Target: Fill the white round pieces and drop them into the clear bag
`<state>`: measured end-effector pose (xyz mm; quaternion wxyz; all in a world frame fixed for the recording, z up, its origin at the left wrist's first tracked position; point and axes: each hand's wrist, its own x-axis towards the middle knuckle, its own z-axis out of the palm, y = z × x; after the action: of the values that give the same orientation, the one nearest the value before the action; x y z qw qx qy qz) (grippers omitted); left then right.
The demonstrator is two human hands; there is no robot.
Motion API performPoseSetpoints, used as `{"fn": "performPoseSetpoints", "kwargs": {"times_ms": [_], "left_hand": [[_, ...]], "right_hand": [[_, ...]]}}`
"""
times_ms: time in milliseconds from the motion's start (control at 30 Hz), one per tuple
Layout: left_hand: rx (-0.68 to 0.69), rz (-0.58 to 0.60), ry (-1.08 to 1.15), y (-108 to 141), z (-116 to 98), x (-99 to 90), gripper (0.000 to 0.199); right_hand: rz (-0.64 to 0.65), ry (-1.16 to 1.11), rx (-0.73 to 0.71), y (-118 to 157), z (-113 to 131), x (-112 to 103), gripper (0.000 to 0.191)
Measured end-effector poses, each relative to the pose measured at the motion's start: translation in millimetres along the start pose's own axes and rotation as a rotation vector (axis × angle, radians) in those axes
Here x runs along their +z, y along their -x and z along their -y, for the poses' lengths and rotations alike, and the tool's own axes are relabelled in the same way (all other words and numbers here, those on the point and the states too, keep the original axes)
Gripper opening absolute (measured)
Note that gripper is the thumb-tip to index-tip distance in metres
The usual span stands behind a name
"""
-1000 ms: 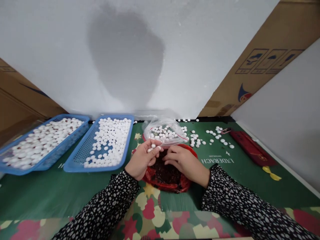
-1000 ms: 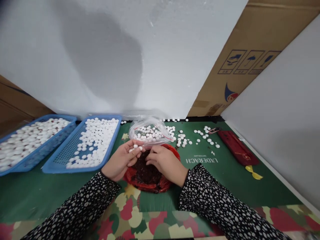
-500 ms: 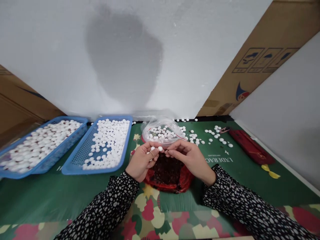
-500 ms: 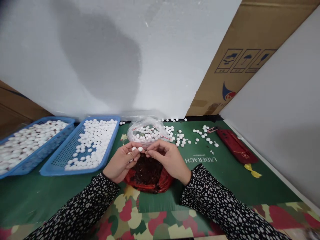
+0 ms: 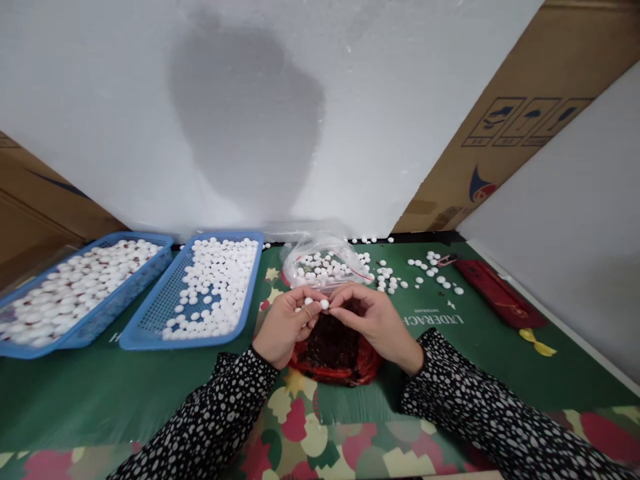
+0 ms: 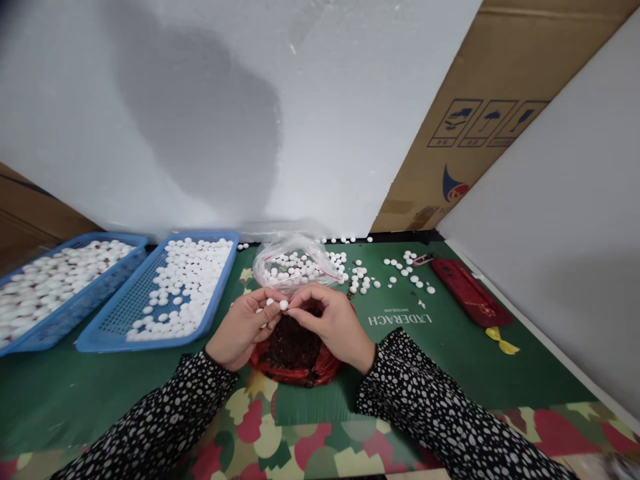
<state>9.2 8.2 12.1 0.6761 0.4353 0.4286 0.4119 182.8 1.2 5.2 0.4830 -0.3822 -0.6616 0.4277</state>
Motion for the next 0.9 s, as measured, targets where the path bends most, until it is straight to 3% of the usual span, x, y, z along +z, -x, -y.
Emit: {"fn": "performPoseSetpoints", "kwargs": {"times_ms": [400,567,667,767,833,900], "left_hand": [[0.014,-0.013,-0.026,3,3,1.7,0.036],[0.013,0.061,-0.057,3,2,1.6,0.037],[0.065,0.042,-0.066,1,-1,-1.0,0.034],[0.125,-0.015,-0.117,-2,-3,-6.9,0.033],[0.143,-0.047,-0.144,-4,-3,-11.0,0.033],[0.148,-0.075,-0.132,-6,-2,-13.6,0.032]], "right_hand": [[-0.100,0.114,-0.041,4,-5,5,0.010],[-0.010,0.338,-0.288,2,-1,3,0.024],[-0.130,0.523,-0.444,-8,0,-4,0.024],[-0.204,0.688,-0.456,-23,-2,-15,0.033],[-0.171,0.767,-0.379,-29,-5,-21,0.040],[-0.033,0.779,-0.360,-27,-8,-22,0.033]]}}
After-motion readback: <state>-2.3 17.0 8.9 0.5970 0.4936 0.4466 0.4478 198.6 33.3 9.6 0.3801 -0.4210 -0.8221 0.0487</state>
